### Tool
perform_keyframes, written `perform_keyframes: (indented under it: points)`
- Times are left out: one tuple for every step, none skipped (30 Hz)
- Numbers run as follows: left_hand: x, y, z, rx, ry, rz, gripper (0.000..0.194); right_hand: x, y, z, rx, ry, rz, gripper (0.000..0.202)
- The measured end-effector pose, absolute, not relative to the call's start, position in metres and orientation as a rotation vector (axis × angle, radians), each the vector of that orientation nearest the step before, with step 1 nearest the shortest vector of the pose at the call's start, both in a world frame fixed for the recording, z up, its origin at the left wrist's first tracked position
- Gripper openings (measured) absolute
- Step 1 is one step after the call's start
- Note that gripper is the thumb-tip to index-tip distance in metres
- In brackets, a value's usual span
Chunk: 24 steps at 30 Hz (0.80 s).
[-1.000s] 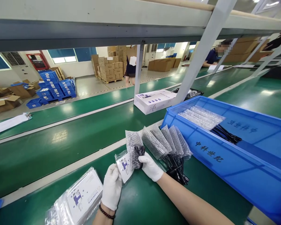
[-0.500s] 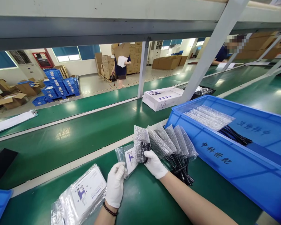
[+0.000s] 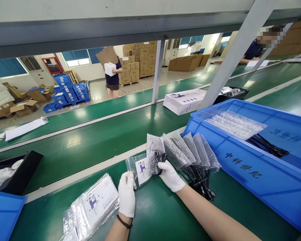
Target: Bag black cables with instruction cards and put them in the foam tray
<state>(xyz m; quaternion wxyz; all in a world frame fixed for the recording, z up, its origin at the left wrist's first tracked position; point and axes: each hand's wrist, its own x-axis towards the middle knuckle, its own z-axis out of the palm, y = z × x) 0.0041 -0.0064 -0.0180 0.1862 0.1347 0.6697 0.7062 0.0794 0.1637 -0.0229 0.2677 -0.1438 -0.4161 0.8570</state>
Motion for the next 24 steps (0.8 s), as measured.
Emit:
perform_keyframes:
  points:
    - [0.005, -0.006, -0.017, 0.340, 1.880, 1.996, 0.049, 0.080, 0.164, -0.023, -0.388, -1.116, 2.315, 0.054]
    - [0.006, -0.006, -0.016, 0.309, 1.861, 2.003, 0.054, 0.080, 0.164, -0.024, -0.386, -1.108, 2.320, 0.054]
    - [0.006, -0.005, -0.015, 0.286, 1.840, 2.011, 0.059, 0.080, 0.165, -0.025, -0.381, -1.102, 2.328, 0.054]
    - [0.007, -0.005, -0.015, 0.272, 1.827, 2.018, 0.063, 0.081, 0.165, -0.026, -0.372, -1.102, 2.335, 0.053]
    - [0.007, -0.004, -0.015, 0.272, 1.828, 2.021, 0.065, 0.081, 0.165, -0.028, -0.359, -1.108, 2.339, 0.052]
    - [0.007, -0.004, -0.015, 0.278, 1.841, 2.020, 0.065, 0.081, 0.166, -0.029, -0.344, -1.121, 2.342, 0.052]
    - [0.006, -0.004, -0.015, 0.282, 1.860, 2.017, 0.063, 0.082, 0.166, -0.030, -0.329, -1.134, 2.342, 0.051]
    - [0.006, -0.004, -0.015, 0.285, 1.882, 2.012, 0.061, 0.082, 0.165, -0.030, -0.317, -1.142, 2.340, 0.051]
    - [0.006, -0.004, -0.015, 0.291, 1.907, 2.004, 0.059, 0.082, 0.165, -0.030, -0.309, -1.147, 2.339, 0.051]
    - [0.006, -0.004, -0.015, 0.302, 1.943, 1.995, 0.057, 0.082, 0.164, -0.030, -0.306, -1.143, 2.336, 0.051]
    - [0.006, -0.005, -0.015, 0.318, 2.004, 1.990, 0.054, 0.081, 0.164, -0.029, -0.308, -1.134, 2.335, 0.051]
    - [0.006, -0.007, -0.016, 0.351, 2.106, 1.992, 0.053, 0.081, 0.163, -0.028, -0.313, -1.121, 2.331, 0.051]
    - [0.007, -0.008, -0.017, 0.413, 2.249, 1.995, 0.051, 0.080, 0.162, -0.026, -0.320, -1.111, 2.327, 0.052]
    - [0.009, -0.010, -0.018, 0.506, 2.427, 1.999, 0.050, 0.080, 0.162, -0.025, -0.328, -1.107, 2.322, 0.052]
    - [0.010, -0.011, -0.019, 0.637, 2.616, 1.995, 0.047, 0.079, 0.161, -0.023, -0.336, -1.105, 2.316, 0.053]
    - [0.012, -0.012, -0.020, 0.796, 2.789, 1.977, 0.044, 0.078, 0.161, -0.022, -0.344, -1.106, 2.309, 0.053]
    - [0.014, -0.013, -0.021, 0.961, 2.922, 1.937, 0.040, 0.078, 0.161, -0.021, -0.353, -1.109, 2.299, 0.052]
    - [0.016, -0.013, -0.021, 1.101, 3.008, 1.870, 0.037, 0.078, 0.160, -0.021, -0.362, -1.109, 2.289, 0.052]
    - [0.017, -0.012, -0.021, 1.187, 3.053, 1.785, 0.035, 0.077, 0.160, -0.020, -0.371, -1.107, 2.284, 0.051]
    - [0.018, -0.011, -0.021, 1.214, 3.063, 1.698, 0.034, 0.078, 0.160, -0.020, -0.382, -1.103, 2.283, 0.050]
    - [0.019, -0.009, -0.020, 1.207, 3.036, 1.612, 0.032, 0.078, 0.159, -0.020, -0.395, -1.100, 2.282, 0.049]
    - [0.019, -0.008, -0.020, 1.194, 2.982, 1.541, 0.030, 0.078, 0.159, -0.020, -0.413, -1.102, 2.284, 0.048]
    - [0.019, -0.007, -0.019, 1.186, 2.916, 1.486, 0.028, 0.079, 0.159, -0.020, -0.434, -1.112, 2.291, 0.048]
    - [0.018, -0.007, -0.018, 1.183, 2.851, 1.449, 0.026, 0.079, 0.159, -0.020, -0.459, -1.130, 2.299, 0.048]
